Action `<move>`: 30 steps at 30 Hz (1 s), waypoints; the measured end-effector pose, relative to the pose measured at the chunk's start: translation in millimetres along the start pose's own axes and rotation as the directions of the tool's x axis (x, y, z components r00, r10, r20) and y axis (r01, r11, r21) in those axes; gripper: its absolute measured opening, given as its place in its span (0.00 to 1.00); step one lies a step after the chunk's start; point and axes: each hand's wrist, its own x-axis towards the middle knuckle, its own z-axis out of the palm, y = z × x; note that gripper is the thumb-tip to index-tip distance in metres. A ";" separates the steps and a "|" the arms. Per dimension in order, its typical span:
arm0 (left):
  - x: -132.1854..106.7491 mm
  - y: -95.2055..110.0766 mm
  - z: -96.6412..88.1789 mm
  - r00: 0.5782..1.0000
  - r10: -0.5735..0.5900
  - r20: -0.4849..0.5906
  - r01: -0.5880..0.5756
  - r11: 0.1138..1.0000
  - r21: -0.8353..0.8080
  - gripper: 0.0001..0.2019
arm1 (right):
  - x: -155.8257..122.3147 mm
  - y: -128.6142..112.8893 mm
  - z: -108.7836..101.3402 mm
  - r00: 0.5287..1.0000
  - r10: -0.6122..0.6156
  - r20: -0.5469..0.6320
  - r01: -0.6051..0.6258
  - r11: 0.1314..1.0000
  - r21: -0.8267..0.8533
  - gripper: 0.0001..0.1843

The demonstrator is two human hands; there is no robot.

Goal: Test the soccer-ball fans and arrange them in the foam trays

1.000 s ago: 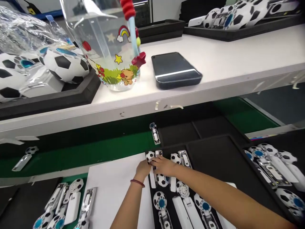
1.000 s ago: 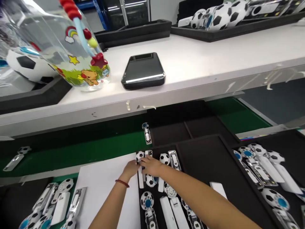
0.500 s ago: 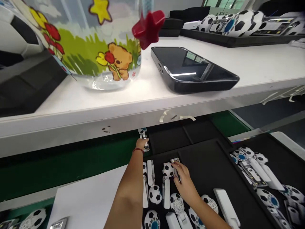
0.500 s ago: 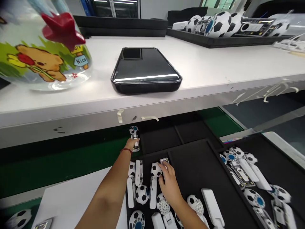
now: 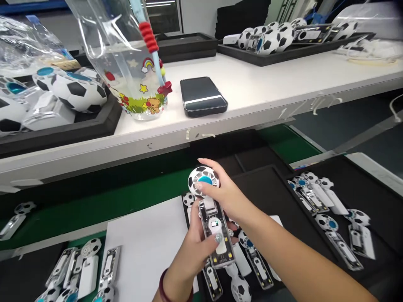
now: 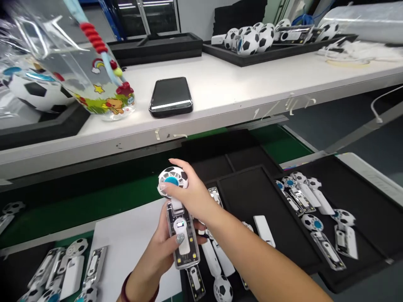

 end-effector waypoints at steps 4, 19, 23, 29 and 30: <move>-28.3 3.3 20.4 0.996 -0.011 0.085 0.009 1.000 0.019 0.42 | -34.4 -22.3 9.2 0.999 -0.041 0.002 0.041 0.999 -0.032 0.27; -71.7 -7.7 85.2 0.983 0.174 -0.051 -0.173 0.985 0.028 0.41 | -85.6 -38.7 2.8 0.980 -0.142 0.138 0.123 0.983 0.140 0.23; -76.6 -17.0 95.1 0.979 0.185 -0.091 -0.180 0.982 0.060 0.40 | -94.8 -41.2 -4.8 0.972 -0.153 0.177 0.132 0.983 0.125 0.22; -83.0 -28.6 107.2 0.978 0.207 -0.031 -0.205 0.977 0.061 0.41 | -106.6 -45.6 -16.0 0.963 -0.151 0.221 0.132 0.986 0.099 0.22; -84.0 -29.5 108.1 0.979 0.201 -0.019 -0.199 0.978 0.069 0.41 | -108.1 -46.1 -17.1 0.962 -0.151 0.226 0.133 0.987 0.092 0.22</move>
